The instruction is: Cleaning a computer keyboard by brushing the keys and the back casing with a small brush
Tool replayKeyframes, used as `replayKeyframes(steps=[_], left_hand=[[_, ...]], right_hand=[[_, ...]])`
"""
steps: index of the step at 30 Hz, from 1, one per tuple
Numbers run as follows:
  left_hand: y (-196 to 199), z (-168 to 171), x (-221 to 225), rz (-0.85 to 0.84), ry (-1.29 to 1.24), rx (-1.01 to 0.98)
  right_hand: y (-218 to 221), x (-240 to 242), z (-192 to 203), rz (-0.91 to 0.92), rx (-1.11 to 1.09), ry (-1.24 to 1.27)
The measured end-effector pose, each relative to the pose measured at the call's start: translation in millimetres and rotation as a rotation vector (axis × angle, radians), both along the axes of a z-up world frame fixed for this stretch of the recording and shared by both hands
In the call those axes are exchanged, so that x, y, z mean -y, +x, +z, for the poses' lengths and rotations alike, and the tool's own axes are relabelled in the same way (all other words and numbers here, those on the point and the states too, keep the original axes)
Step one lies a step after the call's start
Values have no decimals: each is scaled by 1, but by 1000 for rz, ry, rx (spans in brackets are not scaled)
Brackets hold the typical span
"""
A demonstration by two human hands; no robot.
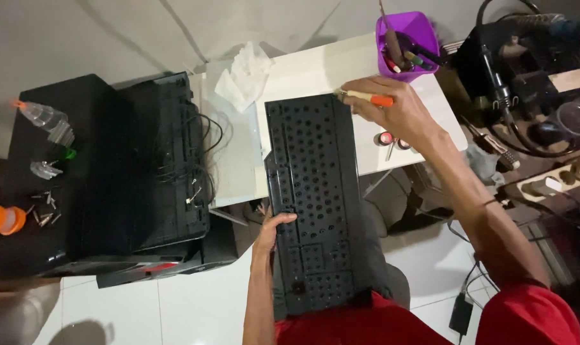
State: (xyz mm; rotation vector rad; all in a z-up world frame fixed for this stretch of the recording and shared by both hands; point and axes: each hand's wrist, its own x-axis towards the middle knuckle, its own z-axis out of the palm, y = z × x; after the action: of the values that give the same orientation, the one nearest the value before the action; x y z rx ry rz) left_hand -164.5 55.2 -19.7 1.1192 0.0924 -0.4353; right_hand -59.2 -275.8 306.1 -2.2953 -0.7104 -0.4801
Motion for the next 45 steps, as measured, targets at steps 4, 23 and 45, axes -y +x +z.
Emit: replayKeyframes(steps=[4,23,45], left_hand=[[3,45,6,-45,13,-229],[47,-92,-22,108,-25,-144],[46,-20,-30,197,-96,-125]], right_hand=[[-22,-18,9,48,-93,-42],[-76,-49,17,162,-514,-385],[-86,-27,5,80,-181,-350]])
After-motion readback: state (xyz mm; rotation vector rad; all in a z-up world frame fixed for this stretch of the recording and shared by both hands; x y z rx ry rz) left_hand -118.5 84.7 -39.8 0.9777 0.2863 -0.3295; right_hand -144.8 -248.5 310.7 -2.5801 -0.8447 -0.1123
